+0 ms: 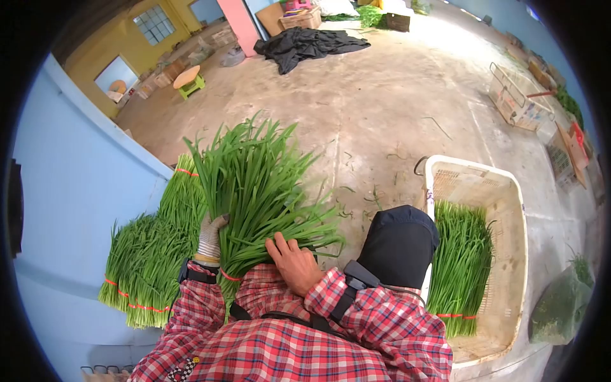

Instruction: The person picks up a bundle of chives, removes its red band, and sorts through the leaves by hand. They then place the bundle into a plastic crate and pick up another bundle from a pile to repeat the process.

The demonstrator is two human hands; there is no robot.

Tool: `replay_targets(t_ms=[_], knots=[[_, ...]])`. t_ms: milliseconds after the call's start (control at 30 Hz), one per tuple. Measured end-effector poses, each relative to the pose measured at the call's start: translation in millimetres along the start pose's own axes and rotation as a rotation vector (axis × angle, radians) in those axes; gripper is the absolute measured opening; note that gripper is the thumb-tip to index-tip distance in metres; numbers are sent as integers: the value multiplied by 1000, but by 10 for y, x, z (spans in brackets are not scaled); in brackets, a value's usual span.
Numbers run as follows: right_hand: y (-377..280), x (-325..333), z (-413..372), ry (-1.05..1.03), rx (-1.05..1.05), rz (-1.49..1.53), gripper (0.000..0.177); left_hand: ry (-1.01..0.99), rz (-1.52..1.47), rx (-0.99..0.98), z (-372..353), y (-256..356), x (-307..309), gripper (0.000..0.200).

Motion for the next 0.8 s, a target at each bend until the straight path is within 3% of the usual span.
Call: replay_targets(t_ms=[167, 333, 500, 567, 667, 800], knots=[[18, 36, -91, 43, 21, -15, 63, 137, -79, 84, 9, -135, 206, 48], [116, 178, -26, 82, -18, -18, 57, 55, -13, -27, -95, 125, -181, 49], [-37, 679, 341, 310, 118, 55, 48, -10, 106, -60, -167, 181, -562, 43], [55, 587, 416, 311, 99, 82, 54, -77, 77, -57, -146, 129, -657, 43], [241, 345, 289, 18, -155, 22, 64, -93, 37, -83, -93, 141, -716, 44], [232, 324, -24, -131, -219, 4, 65, -76, -12, -44, -84, 192, -737, 43]])
Point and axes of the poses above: each hand's wrist, its own z-axis towards the middle knuckle, its own x-axis out of the back of the hand, y = z × x, the point moved 6 cm from there along z, towards the middle knuckle
